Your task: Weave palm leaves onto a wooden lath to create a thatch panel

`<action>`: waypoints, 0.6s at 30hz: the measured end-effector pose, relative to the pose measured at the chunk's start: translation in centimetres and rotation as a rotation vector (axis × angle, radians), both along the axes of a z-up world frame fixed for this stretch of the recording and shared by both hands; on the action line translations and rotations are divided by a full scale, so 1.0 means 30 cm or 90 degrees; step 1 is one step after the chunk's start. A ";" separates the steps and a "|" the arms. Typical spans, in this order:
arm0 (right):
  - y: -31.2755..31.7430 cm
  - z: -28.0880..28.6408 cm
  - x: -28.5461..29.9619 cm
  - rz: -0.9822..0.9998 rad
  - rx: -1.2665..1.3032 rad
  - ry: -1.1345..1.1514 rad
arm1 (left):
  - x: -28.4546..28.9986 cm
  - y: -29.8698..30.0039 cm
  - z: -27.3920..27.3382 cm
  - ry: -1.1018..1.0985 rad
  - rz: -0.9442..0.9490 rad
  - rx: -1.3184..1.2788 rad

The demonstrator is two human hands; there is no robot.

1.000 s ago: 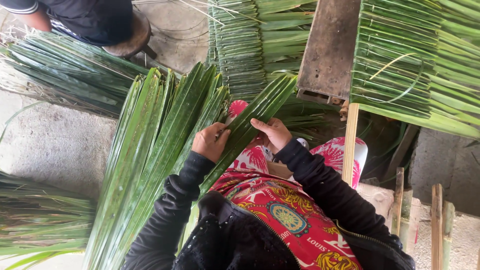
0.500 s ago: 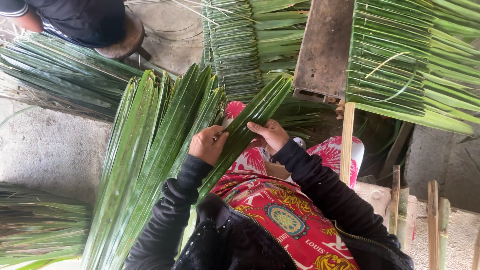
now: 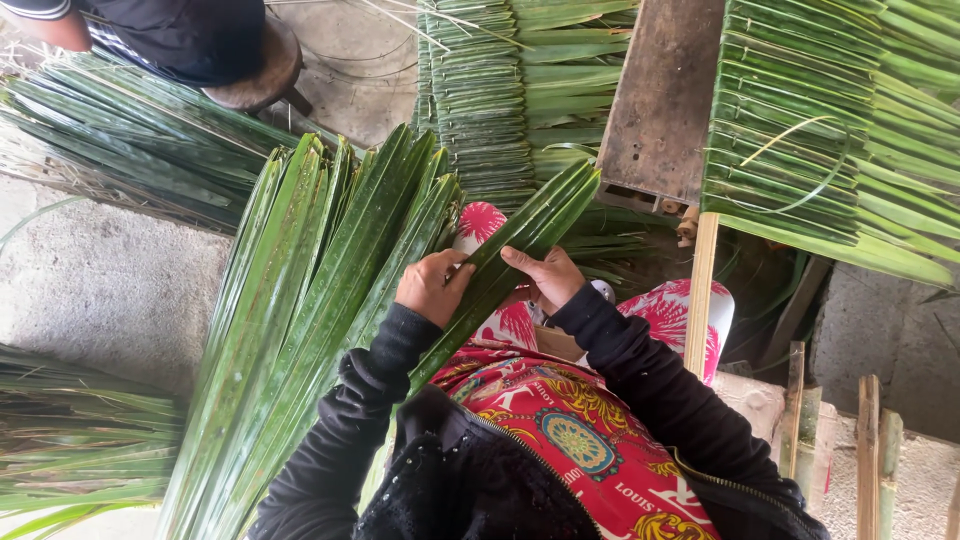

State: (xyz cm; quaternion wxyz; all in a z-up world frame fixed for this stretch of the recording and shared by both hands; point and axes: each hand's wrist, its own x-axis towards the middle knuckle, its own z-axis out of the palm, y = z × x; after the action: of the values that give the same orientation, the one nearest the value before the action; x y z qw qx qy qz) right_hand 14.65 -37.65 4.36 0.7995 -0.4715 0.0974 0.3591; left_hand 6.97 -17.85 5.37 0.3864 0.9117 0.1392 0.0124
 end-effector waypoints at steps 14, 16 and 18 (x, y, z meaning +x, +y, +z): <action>-0.454 0.167 0.120 -0.278 0.100 0.048 | -0.071 -0.244 0.443 -0.363 -0.170 0.247; -0.572 0.132 0.121 -0.323 0.132 0.025 | -0.048 -0.289 0.465 -0.390 -0.207 0.276; -0.678 0.082 0.120 -0.368 0.165 0.001 | -0.006 -0.349 0.474 -0.418 -0.245 0.303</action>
State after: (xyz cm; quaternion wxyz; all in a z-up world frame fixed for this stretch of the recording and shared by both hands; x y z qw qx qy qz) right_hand 18.25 -58.00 6.83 0.9218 -0.3184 0.1814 0.1264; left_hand 6.78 -28.31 19.60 0.1847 0.9321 -0.1699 0.2610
